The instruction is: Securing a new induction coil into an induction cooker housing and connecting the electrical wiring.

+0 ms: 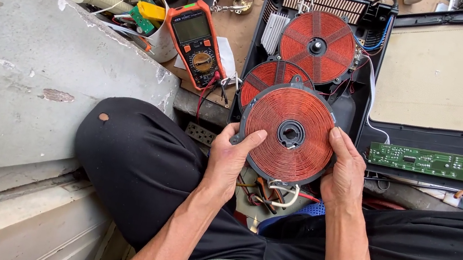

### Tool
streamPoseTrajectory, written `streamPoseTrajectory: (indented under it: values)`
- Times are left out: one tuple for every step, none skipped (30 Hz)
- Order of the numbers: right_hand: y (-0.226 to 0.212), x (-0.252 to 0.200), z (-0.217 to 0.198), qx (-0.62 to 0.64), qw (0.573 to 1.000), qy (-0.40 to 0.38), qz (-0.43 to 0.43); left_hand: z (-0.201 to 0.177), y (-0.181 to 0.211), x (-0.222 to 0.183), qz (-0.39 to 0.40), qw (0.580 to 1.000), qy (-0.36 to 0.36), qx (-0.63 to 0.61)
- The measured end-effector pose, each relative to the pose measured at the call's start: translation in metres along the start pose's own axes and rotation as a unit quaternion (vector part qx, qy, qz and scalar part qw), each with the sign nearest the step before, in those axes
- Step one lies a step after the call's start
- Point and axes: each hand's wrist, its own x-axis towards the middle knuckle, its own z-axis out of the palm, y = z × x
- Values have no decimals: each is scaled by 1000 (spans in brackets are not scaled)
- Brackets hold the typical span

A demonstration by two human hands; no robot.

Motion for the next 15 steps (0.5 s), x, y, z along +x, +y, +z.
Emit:
streamPoseTrajectory:
  values:
    - [0,1,0,5,1000,-3,0,2,3,-3,1,1000,6,-11]
    - [2,2,-2,6,1000,-3,0,3,3,-3,1,1000,6,-11]
    - [4,4,-3,10,1000,0,-3,3,4,-4,-1,1000,-6,-9]
    - [5,5,-5,14,1000,4,-6,4,4,-5,-3,1000,-17,-8]
    - [6,6,-5,14,1000,3,-6,2,-1,-3,-3,1000,-17,-8]
    - [7,7,-6,17,1000,4,-5,1,-7,-1,-8,999,-33,-15]
    - [8,7,-6,20,1000,6,-4,0,-12,1,-14,999,-48,-21]
    - [8,8,-7,20,1000,6,-4,-1,-14,2,-14,999,-48,-21]
    - [9,8,-8,15,1000,8,1,-1,-16,2,-10,998,-53,-14]
    - [9,8,-8,11,1000,10,6,-2,-18,3,-7,998,-57,-6]
    - [12,8,-8,11,1000,10,7,-4,-18,2,-8,998,-57,-6]
    - [13,9,-9,7,1000,12,7,-4,-18,2,-8,999,-54,6]
    - [14,10,-9,3,1000,14,7,-4,-19,1,-9,999,-51,18]
    - [15,10,-10,2,1000,15,8,-6,-22,3,-10,999,-51,17]
    - [16,10,-11,-3,1000,16,6,-8,-26,5,-12,999,-47,22]
